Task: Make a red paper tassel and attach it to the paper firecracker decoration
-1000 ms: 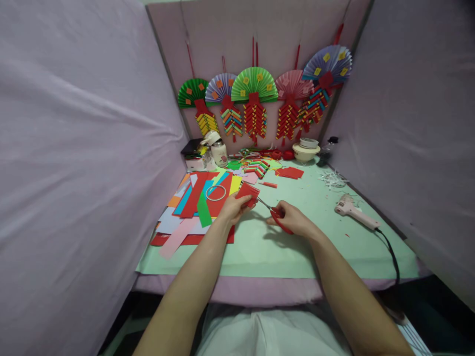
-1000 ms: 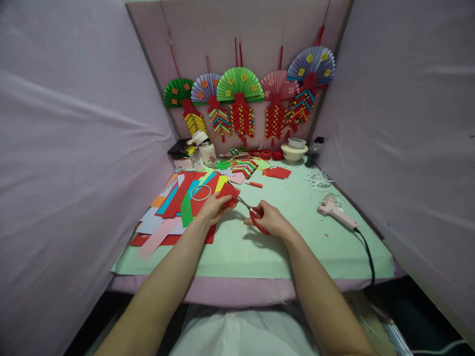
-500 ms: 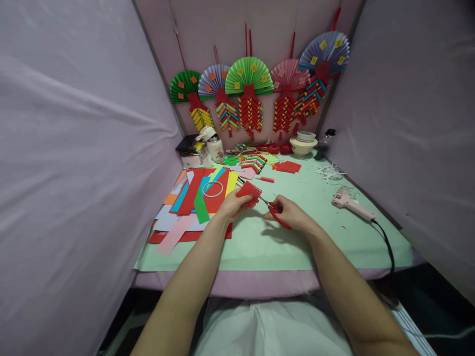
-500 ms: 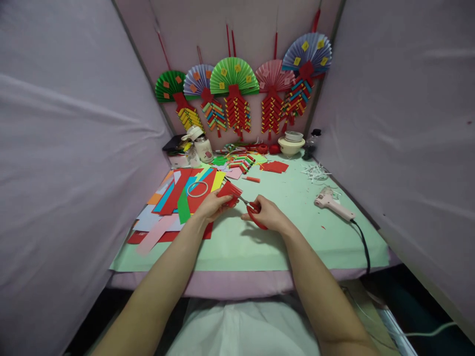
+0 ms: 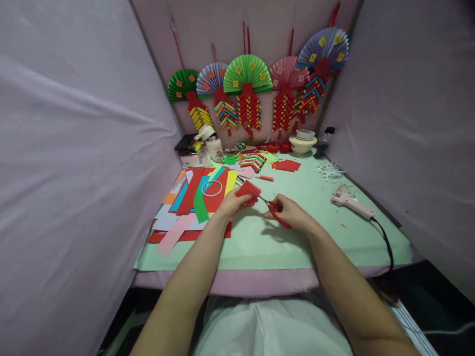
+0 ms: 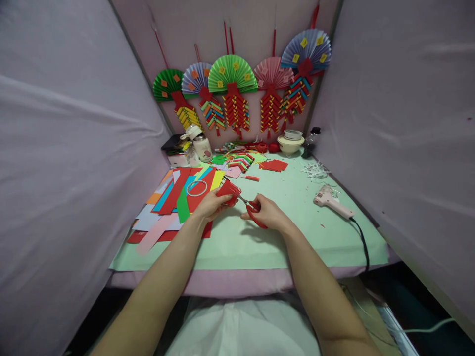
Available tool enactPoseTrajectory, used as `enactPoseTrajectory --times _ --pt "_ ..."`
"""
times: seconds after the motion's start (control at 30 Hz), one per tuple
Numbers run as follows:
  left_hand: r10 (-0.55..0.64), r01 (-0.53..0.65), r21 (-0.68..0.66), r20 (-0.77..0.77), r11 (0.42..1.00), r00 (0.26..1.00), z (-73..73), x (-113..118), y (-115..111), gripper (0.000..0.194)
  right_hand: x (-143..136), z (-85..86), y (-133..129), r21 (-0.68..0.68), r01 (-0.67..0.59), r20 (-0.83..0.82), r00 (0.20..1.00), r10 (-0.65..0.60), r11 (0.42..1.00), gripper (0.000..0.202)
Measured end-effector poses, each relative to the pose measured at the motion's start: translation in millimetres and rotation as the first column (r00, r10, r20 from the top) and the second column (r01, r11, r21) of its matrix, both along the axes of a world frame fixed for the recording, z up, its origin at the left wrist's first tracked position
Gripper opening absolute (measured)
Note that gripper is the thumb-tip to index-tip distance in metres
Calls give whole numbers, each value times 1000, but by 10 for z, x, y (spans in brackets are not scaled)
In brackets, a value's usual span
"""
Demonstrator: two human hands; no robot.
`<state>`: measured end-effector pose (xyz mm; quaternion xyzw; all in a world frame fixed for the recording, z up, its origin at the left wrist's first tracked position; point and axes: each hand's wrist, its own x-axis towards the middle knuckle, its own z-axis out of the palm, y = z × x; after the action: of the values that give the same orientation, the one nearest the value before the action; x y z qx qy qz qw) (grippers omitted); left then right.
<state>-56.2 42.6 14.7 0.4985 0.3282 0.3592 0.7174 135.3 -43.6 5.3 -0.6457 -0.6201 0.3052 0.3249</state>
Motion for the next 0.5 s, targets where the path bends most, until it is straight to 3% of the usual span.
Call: enactPoseTrajectory --times 0.5 --pt "6 -6 -15 18 1000 1000 -37 10 17 32 51 -14 -5 3 -13 -51 999 13 1000 37"
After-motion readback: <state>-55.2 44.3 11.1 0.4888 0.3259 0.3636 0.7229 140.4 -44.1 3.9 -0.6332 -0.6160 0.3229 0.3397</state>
